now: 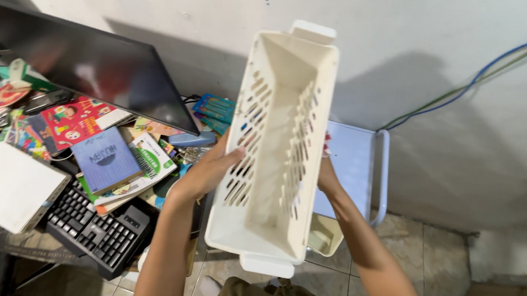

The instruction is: Wiping down a plastic storage basket and a shelving unit with a cloth.

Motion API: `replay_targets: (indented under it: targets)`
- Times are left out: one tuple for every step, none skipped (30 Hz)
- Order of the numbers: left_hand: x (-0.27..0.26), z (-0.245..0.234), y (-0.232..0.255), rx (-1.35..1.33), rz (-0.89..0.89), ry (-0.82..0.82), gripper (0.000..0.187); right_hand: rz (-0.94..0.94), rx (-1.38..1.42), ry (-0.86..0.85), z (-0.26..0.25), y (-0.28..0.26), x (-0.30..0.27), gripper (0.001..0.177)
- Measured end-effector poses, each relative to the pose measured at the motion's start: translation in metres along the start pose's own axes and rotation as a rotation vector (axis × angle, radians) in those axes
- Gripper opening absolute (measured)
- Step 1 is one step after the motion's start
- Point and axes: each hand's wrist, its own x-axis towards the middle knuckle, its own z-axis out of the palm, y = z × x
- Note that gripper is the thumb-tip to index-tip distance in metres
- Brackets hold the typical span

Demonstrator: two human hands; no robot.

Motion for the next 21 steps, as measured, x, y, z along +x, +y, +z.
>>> replay_targets:
  targets:
    - [-0.005, -0.004, 0.006, 0.004, 0.0, 0.013, 0.074, -0.003, 0.004, -0.012, 0.012, 0.004, 0.007, 0.041]
    - [-0.011, -0.008, 0.013, 0.043, -0.066, 0.06, 0.07, -0.02, -0.001, -0.043, 0.023, 0.007, 0.014, 0.038]
    - [-0.017, -0.013, 0.019, 0.081, -0.134, 0.107, 0.066, -0.036, -0.005, -0.073, 0.036, 0.011, 0.02, 0.035]
    - [-0.02, -0.016, 0.017, 0.084, -0.135, 0.121, 0.066, -0.038, -0.001, -0.086, 0.046, 0.013, 0.023, 0.035]
    - [-0.023, -0.019, 0.015, 0.122, -0.217, 0.193, 0.062, -0.067, -0.008, -0.116, 0.054, 0.015, 0.024, 0.036]
    - [-0.025, -0.022, 0.013, 0.159, -0.3, 0.266, 0.059, -0.096, -0.015, -0.147, 0.063, 0.018, 0.025, 0.038]
    - [-0.025, -0.025, 0.008, 0.159, -0.301, 0.273, 0.059, -0.096, -0.014, -0.154, 0.072, -0.008, 0.022, 0.038]
    - [-0.025, -0.028, 0.004, 0.098, -0.317, 0.321, 0.06, 0.062, -0.01, -0.154, 0.08, -0.034, 0.019, 0.036]
    - [-0.025, -0.03, -0.001, 0.036, -0.333, 0.365, 0.061, 0.221, -0.008, -0.152, 0.087, -0.059, 0.014, 0.035]
    - [-0.025, -0.034, -0.01, 0.035, -0.335, 0.368, 0.061, 0.223, -0.008, -0.155, 0.082, -0.052, 0.015, 0.035]
    - [-0.024, -0.039, -0.02, -0.101, -0.419, 0.408, 0.06, 0.306, -0.034, -0.143, 0.077, -0.043, 0.016, 0.029]
    - [-0.022, -0.044, -0.029, -0.238, -0.503, 0.448, 0.06, 0.389, -0.059, -0.13, 0.071, -0.035, 0.017, 0.032]
    - [-0.023, -0.05, -0.048, -0.238, -0.505, 0.443, 0.06, 0.391, -0.059, -0.126, 0.05, 0.005, 0.025, 0.032]
    - [-0.024, -0.057, -0.066, -0.179, -0.446, 0.433, 0.058, 0.434, -0.095, -0.042, 0.028, 0.045, 0.032, 0.037]
    - [-0.025, -0.062, -0.085, -0.121, -0.39, 0.418, 0.057, 0.481, -0.132, 0.043, 0.004, 0.086, 0.035, 0.045]
    - [-0.026, -0.064, -0.091, -0.122, -0.395, 0.41, 0.057, 0.487, -0.132, 0.05, -0.017, 0.083, 0.031, 0.045]
    - [-0.027, -0.065, -0.097, -0.182, -0.403, 0.425, 0.057, 0.44, -0.111, 0.195, -0.039, 0.08, 0.025, 0.04]
    - [-0.027, -0.067, -0.103, -0.242, -0.412, 0.44, 0.057, 0.389, -0.093, 0.337, -0.06, 0.077, 0.019, 0.037]
    - [-0.028, -0.072, -0.111, -0.243, -0.419, 0.43, 0.057, 0.396, -0.093, 0.347, -0.078, 0.065, 0.01, 0.037]
    - [-0.028, -0.076, -0.119, -0.228, -0.414, 0.422, 0.057, 0.277, -0.183, 0.399, -0.096, 0.052, 0.001, 0.035]
    - [-0.028, -0.08, -0.128, -0.213, -0.408, 0.414, 0.056, 0.158, -0.275, 0.45, -0.114, 0.04, -0.008, 0.035]
